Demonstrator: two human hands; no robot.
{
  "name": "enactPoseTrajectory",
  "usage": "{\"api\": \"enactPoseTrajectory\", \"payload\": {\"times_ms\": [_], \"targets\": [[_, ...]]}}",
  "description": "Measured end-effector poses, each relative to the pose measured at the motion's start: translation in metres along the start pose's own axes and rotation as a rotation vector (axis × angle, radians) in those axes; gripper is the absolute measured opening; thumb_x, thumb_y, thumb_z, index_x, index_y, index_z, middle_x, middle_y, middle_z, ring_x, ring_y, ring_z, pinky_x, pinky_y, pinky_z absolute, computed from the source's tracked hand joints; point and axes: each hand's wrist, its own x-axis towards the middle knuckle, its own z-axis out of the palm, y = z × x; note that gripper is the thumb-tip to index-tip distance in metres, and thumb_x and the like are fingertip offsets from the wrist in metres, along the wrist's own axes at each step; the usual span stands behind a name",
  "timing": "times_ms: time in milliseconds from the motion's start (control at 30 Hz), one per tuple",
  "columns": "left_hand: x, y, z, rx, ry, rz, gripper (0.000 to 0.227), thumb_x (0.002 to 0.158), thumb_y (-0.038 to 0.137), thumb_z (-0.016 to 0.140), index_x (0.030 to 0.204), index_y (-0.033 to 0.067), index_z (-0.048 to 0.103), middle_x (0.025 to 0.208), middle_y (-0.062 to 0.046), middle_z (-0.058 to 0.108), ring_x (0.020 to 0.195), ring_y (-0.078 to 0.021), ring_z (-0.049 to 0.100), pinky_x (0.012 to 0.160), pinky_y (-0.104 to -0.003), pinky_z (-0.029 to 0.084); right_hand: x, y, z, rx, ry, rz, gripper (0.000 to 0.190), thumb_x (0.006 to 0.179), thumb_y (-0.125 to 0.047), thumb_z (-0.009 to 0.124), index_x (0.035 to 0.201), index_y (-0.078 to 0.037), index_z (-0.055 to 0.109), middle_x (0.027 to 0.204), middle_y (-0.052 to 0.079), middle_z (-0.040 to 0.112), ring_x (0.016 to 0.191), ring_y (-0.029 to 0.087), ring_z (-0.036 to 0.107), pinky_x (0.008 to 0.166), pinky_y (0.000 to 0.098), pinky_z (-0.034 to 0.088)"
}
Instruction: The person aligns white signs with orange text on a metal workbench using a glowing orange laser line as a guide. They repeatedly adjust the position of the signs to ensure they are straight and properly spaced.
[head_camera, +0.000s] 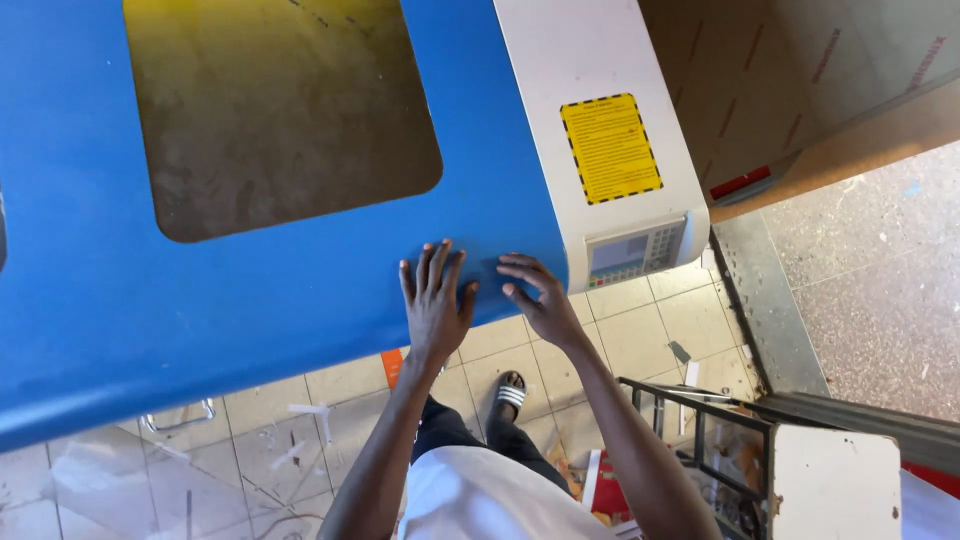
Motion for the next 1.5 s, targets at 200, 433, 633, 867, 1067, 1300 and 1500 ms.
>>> {"api": "enactPoseTrajectory", "payload": {"times_ms": [200,433,633,867,1067,1300,1500], "targets": [[-0.057,0.059,0.033,-0.074,0.069,-0.17,0.039,0.113,0.033,0.07,0.148,0.0145,0.068,0.172,-0.011,0.049,0.166,-0.0382,0.039,0.137,-0.066,0.019,-0.054,0.097,-0.049,0.694,0.62,0.391,0.024,0.116,-0.021,0.068,0.129,-0.005,0.081,0.107,0.012,0.084,0.112,0.024,0.082,0.105,0.0423,0.063],[-0.128,0.114,0.108,-0.739,-0.144,-0.599,0.035,0.111,0.035,0.078,0.141,0.0178,0.074,0.129,-0.006,0.071,0.119,-0.0294,0.077,0.1,-0.042,0.068,-0.107,0.216,-0.072,1.057,0.595,0.713,0.058,0.122,-0.055,0.051,0.149,-0.005,0.065,0.132,0.014,0.073,0.13,0.03,0.075,0.117,0.0442,0.059],[-0.11,0.128,0.145,-1.206,-0.28,-1.088,0.058,0.115,0.05,0.067,0.155,0.0077,0.068,0.148,-0.025,0.071,0.143,-0.0418,0.067,0.113,-0.058,0.062,-0.101,0.352,-0.034,1.352,0.685,0.884,0.103,0.113,-0.079,0.039,0.172,0.005,0.028,0.156,0.024,0.045,0.144,0.039,0.061,0.128,0.0487,0.054],[-0.088,0.123,0.25,-1.585,-0.454,-1.39,0.099,0.118,0.059,0.066,0.182,0.0042,0.014,0.182,-0.032,0.016,0.174,-0.0482,0.008,0.141,-0.071,0.022,-0.053,0.311,-0.024,1.454,0.814,0.923,0.126,0.102,-0.094,0.042,0.18,-0.004,0.0,0.181,0.022,0.013,0.17,0.04,0.023,0.141,0.0499,0.029],[-0.061,0.131,0.266,-1.608,-0.364,-1.436,0.09,0.121,0.058,0.058,0.18,0.006,0.015,0.184,-0.031,0.009,0.175,-0.0492,0.001,0.143,-0.073,0.01,-0.032,0.262,-0.035,1.589,0.868,0.922,0.112,0.108,-0.084,0.05,0.182,-0.012,0.007,0.187,0.015,0.012,0.176,0.038,0.011,0.146,0.0566,0.017],[-0.064,0.13,0.281,-1.104,-0.634,-1.234,0.082,0.112,0.051,0.069,0.173,0.0021,0.044,0.177,-0.031,0.039,0.167,-0.0485,0.037,0.129,-0.062,0.049,-0.054,0.395,-0.056,1.314,0.514,1.041,0.045,0.12,-0.048,0.045,0.142,-0.017,0.067,0.121,0.006,0.061,0.107,0.029,0.068,0.087,0.0422,0.055],[0.029,0.203,0.14,-1.08,-0.777,-0.366,0.037,0.118,0.013,0.063,0.151,0.0006,0.07,0.135,-0.031,0.076,0.133,-0.0559,0.069,0.11,-0.07,0.059,-0.077,0.171,-0.184,0.49,-0.081,0.757,0.042,0.118,-0.022,0.058,0.152,-0.008,0.077,0.143,0.028,0.077,0.135,0.045,0.07,0.121,0.0607,0.052]]}}
